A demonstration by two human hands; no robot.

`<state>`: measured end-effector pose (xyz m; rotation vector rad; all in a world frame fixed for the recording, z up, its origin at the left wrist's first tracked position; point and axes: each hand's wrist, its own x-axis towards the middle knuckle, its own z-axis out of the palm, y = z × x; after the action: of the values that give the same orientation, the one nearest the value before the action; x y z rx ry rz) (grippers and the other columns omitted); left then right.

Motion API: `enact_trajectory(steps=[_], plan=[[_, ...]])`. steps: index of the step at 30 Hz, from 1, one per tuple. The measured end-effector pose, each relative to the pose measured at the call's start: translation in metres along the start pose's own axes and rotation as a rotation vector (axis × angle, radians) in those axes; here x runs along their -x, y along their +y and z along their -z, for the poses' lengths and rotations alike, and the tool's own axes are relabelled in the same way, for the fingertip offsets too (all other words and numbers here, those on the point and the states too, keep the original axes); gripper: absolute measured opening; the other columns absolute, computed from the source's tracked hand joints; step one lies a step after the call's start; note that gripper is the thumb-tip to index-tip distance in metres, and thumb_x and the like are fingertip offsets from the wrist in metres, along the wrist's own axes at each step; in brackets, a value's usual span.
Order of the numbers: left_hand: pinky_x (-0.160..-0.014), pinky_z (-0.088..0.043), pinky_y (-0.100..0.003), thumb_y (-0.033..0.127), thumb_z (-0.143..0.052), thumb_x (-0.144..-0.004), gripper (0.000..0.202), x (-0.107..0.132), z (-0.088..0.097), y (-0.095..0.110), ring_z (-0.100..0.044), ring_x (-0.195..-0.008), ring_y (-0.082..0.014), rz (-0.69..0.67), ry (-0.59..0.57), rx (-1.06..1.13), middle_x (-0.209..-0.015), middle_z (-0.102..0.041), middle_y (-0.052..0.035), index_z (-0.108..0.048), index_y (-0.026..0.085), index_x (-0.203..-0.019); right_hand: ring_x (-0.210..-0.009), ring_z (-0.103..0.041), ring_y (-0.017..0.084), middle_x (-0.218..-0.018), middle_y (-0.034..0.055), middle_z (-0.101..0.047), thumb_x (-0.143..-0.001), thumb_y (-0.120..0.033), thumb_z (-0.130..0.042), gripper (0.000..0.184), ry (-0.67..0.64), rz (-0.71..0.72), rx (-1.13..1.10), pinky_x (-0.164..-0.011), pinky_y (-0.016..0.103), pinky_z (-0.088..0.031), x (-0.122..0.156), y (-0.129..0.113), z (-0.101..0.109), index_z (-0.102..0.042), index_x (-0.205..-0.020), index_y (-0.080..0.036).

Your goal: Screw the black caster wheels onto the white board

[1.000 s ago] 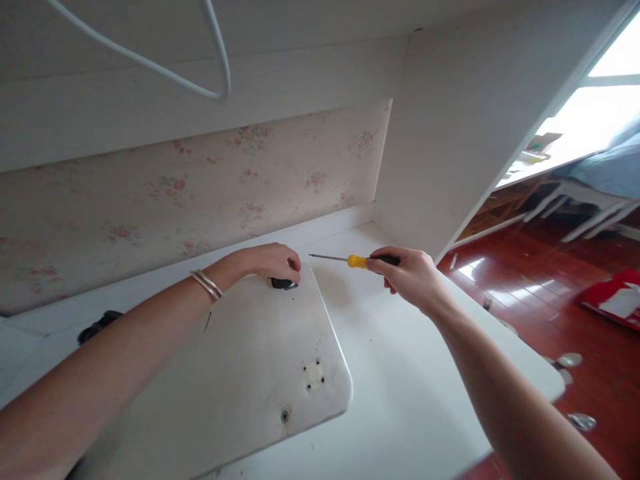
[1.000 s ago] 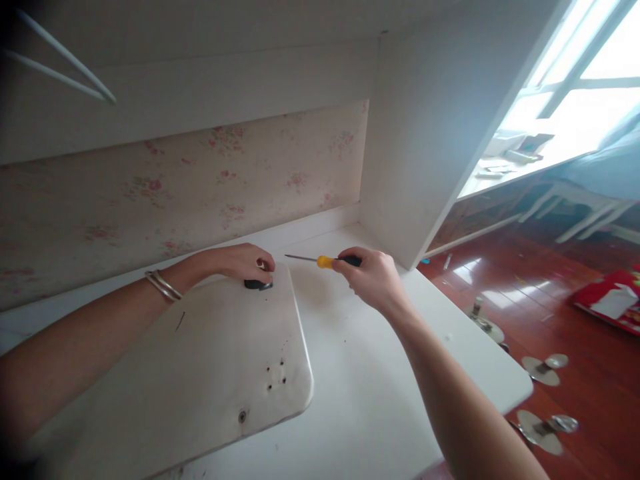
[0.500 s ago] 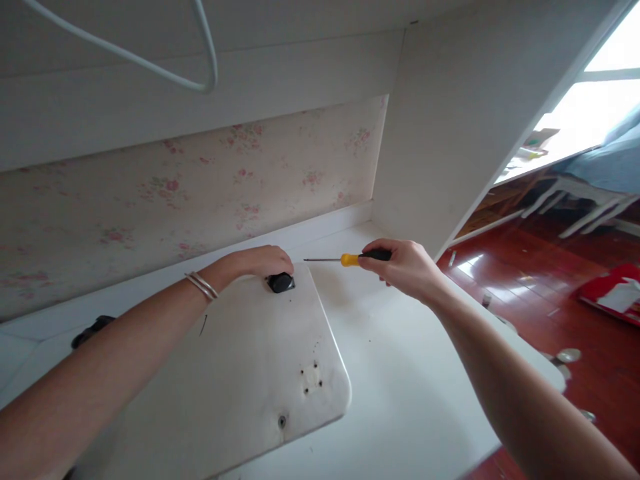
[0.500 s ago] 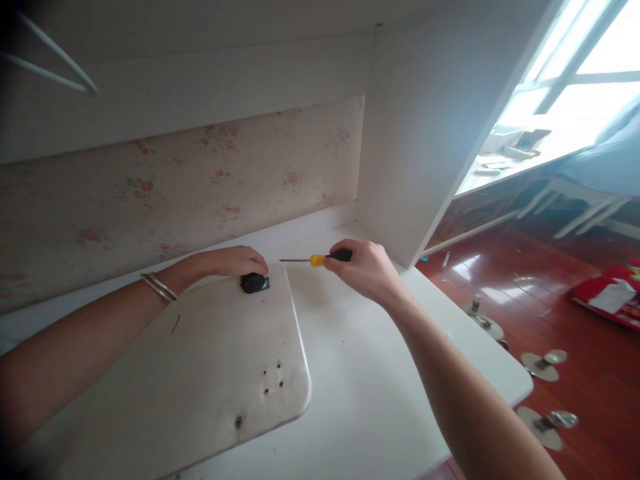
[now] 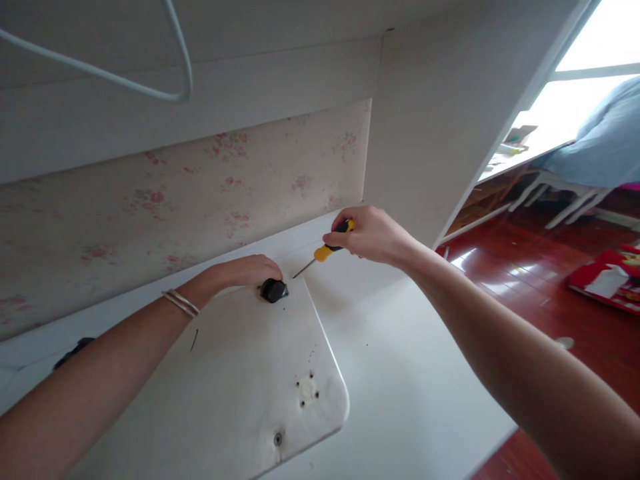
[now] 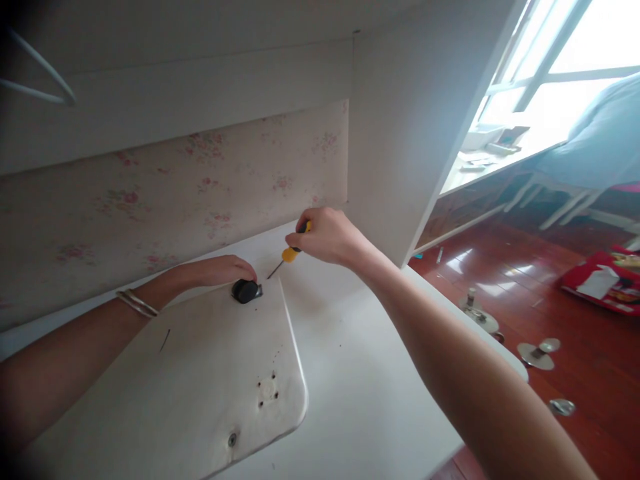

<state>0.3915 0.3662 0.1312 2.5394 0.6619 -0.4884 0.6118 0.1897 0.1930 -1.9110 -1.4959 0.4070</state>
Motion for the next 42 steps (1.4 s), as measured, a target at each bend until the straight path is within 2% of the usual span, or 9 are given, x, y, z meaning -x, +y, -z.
enact_trajectory(steps=[5, 7, 13, 19, 30, 35, 37, 39, 42], plan=[[-0.077, -0.045, -0.026, 0.054, -0.055, -0.080, 0.042, 0.006, 0.001, 0.004, -0.065, -0.093, -0.0230, 0.105, -0.056, 0.106, -0.101, -0.074, -0.0042, -0.075, 0.021, -0.096, -0.070, -0.059, 0.016, -0.077, 0.0024, -0.070, -0.072, -0.038, -0.067, 0.017, -0.007, 0.136, 0.087, -0.057, 0.026, -0.038, -0.017, -0.013, -0.010, -0.072, -0.077, -0.022], [-0.076, -0.045, -0.026, 0.053, -0.057, -0.077, 0.042, 0.008, 0.001, 0.005, -0.064, -0.094, -0.0228, 0.109, -0.067, 0.109, -0.100, -0.074, -0.0032, -0.075, 0.022, -0.099, -0.073, -0.059, 0.017, -0.081, 0.0036, -0.072, -0.072, -0.037, -0.066, 0.017, -0.023, 0.154, 0.119, -0.057, 0.026, -0.038, -0.021, -0.018, -0.013, -0.072, -0.078, -0.022], [-0.077, -0.046, -0.026, 0.041, -0.059, -0.074, 0.037, 0.009, 0.002, 0.007, -0.065, -0.096, -0.0229, 0.101, -0.094, 0.135, -0.103, -0.074, -0.0024, -0.075, 0.023, -0.103, -0.070, -0.061, 0.019, -0.078, 0.0054, -0.072, -0.071, -0.036, -0.065, 0.019, -0.080, 0.177, 0.152, -0.053, 0.027, -0.038, -0.029, -0.029, -0.016, -0.073, -0.079, -0.020], [-0.085, -0.047, -0.029, 0.042, -0.060, -0.075, 0.041, 0.009, 0.001, 0.004, -0.065, -0.098, -0.0229, 0.096, -0.100, 0.183, -0.108, -0.073, -0.0037, -0.073, 0.022, -0.108, -0.071, -0.062, 0.020, -0.081, 0.0078, -0.074, -0.068, -0.034, -0.063, 0.020, -0.107, 0.207, 0.180, -0.053, 0.027, -0.039, -0.035, -0.036, -0.022, -0.073, -0.077, -0.020], [-0.086, -0.046, -0.029, 0.041, -0.059, -0.077, 0.039, 0.009, 0.001, 0.003, -0.064, -0.100, -0.0232, 0.075, -0.110, 0.189, -0.112, -0.072, -0.0041, -0.073, 0.022, -0.107, -0.076, -0.065, 0.025, -0.082, 0.0124, -0.074, -0.070, -0.035, -0.059, 0.029, -0.124, 0.266, 0.306, -0.054, 0.029, -0.040, -0.041, -0.048, -0.025, -0.076, -0.084, -0.016], [-0.086, -0.045, -0.029, 0.041, -0.060, -0.077, 0.037, 0.008, 0.001, 0.002, -0.064, -0.098, -0.0234, 0.068, -0.110, 0.183, -0.109, -0.073, -0.0033, -0.074, 0.022, -0.105, -0.081, -0.066, 0.027, -0.086, 0.0128, -0.075, -0.072, -0.032, -0.062, 0.026, -0.172, 0.260, 0.360, -0.055, 0.030, -0.042, -0.039, -0.059, -0.022, -0.075, -0.088, -0.017], [-0.086, -0.045, -0.029, 0.041, -0.059, -0.077, 0.036, 0.007, 0.001, 0.002, -0.064, -0.098, -0.0235, 0.054, -0.110, 0.167, -0.106, -0.073, -0.0028, -0.074, 0.023, -0.104, -0.083, -0.066, 0.026, -0.090, 0.0127, -0.075, -0.074, -0.031, -0.064, 0.027, -0.232, 0.288, 0.368, -0.056, 0.030, -0.042, -0.040, -0.065, -0.020, -0.073, -0.095, -0.017], [-0.085, -0.044, -0.028, 0.041, -0.059, -0.077, 0.035, 0.007, 0.001, 0.001, -0.064, -0.098, -0.0235, 0.040, -0.107, 0.163, -0.105, -0.073, -0.0025, -0.074, 0.023, -0.103, -0.087, -0.066, 0.025, -0.100, 0.0129, -0.074, -0.078, -0.034, -0.067, 0.035, -0.289, 0.341, 0.362, -0.059, 0.029, -0.044, -0.042, -0.070, -0.019, -0.068, -0.108, -0.016], [-0.084, -0.044, -0.028, 0.041, -0.060, -0.077, 0.034, 0.006, 0.001, -0.001, -0.064, -0.098, -0.0236, 0.040, -0.094, 0.145, -0.105, -0.074, -0.0024, -0.075, 0.024, -0.102, -0.093, -0.064, 0.022, -0.116, 0.0137, -0.069, -0.087, -0.037, -0.063, 0.040, -0.319, 0.492, 0.346, -0.066, 0.028, -0.045, -0.046, -0.076, -0.022, -0.058, -0.120, -0.014]])
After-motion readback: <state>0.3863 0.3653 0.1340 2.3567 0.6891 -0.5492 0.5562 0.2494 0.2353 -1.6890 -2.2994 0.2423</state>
